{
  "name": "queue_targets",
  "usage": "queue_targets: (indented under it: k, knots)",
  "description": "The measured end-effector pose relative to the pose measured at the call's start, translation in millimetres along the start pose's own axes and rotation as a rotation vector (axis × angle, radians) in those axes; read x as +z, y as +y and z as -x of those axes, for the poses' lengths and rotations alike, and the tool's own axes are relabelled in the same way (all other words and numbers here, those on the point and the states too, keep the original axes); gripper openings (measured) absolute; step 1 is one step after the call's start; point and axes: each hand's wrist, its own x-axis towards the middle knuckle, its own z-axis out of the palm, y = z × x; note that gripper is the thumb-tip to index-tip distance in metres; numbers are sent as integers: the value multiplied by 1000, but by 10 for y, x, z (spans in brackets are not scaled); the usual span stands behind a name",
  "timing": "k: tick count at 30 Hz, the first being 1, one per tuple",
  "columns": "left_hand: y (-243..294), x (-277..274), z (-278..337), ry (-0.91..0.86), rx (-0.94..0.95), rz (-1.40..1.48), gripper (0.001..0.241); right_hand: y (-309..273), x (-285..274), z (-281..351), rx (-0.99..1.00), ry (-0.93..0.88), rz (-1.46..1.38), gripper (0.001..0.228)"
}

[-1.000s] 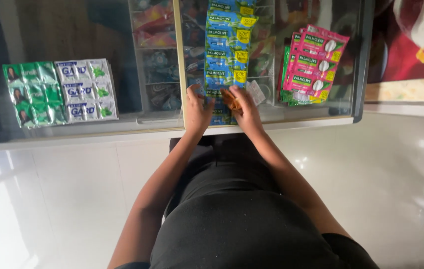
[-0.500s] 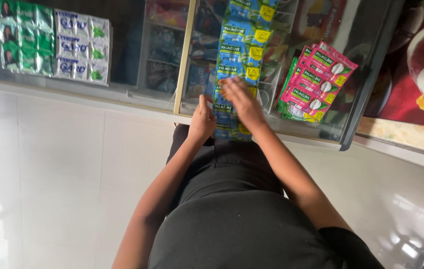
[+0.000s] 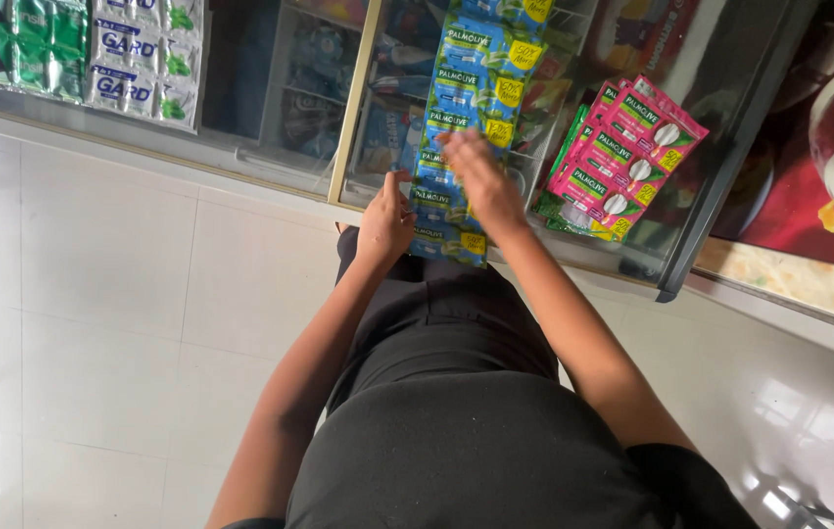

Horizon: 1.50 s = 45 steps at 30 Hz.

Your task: Organizing and folding long strips of shampoo and conditioner sachets on top of a display counter in a shop.

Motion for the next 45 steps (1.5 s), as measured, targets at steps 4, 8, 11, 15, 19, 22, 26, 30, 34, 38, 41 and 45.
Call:
queue_targets:
  k: [4,8,11,15,19,22,26,30,34,38,41,45]
  knots:
    - [-87,53,21,43,88,-35,66,-81,-104,-35,309,31,109,51]
    - [-128,86,-8,33,65,-67,61,-343,98,39,282,5,-220,41]
    - [-61,39,-26,10,26,-67,59,-175,118,-22,36,-57,-281,39]
    - [-10,-12,3,-22,29,0,65,169,-34,-197,103,58,-47,41]
    - [-53,19,-26,-28,72,-26,67,-76,-46,-283,393,121,-90,48]
    - [-39,5,-40,-74,-11,-52,69,-221,66,-220,82,38,-223,24]
    - [-141,52,-56,-87,-15,-90,64,53,-38,-395,1,-1,-187,29]
    - [-186,61,-46,-58,84,-80,78,157,-205,-558,233,241,23,41]
    - [-113,26,-116,-142,-41,-120,61,-192,-112,-497,208,98,-442,22]
    - [-146,41,-125,-154,5,-216,59,28,8,-378,-57,25,-305,25]
    - [-114,-28,-123,-187,26,-197,53,316,-139,-420,127,71,-123,30]
    - [-54,-74,-126,-241,2,-220,47,627,240,-234,355,234,69,42]
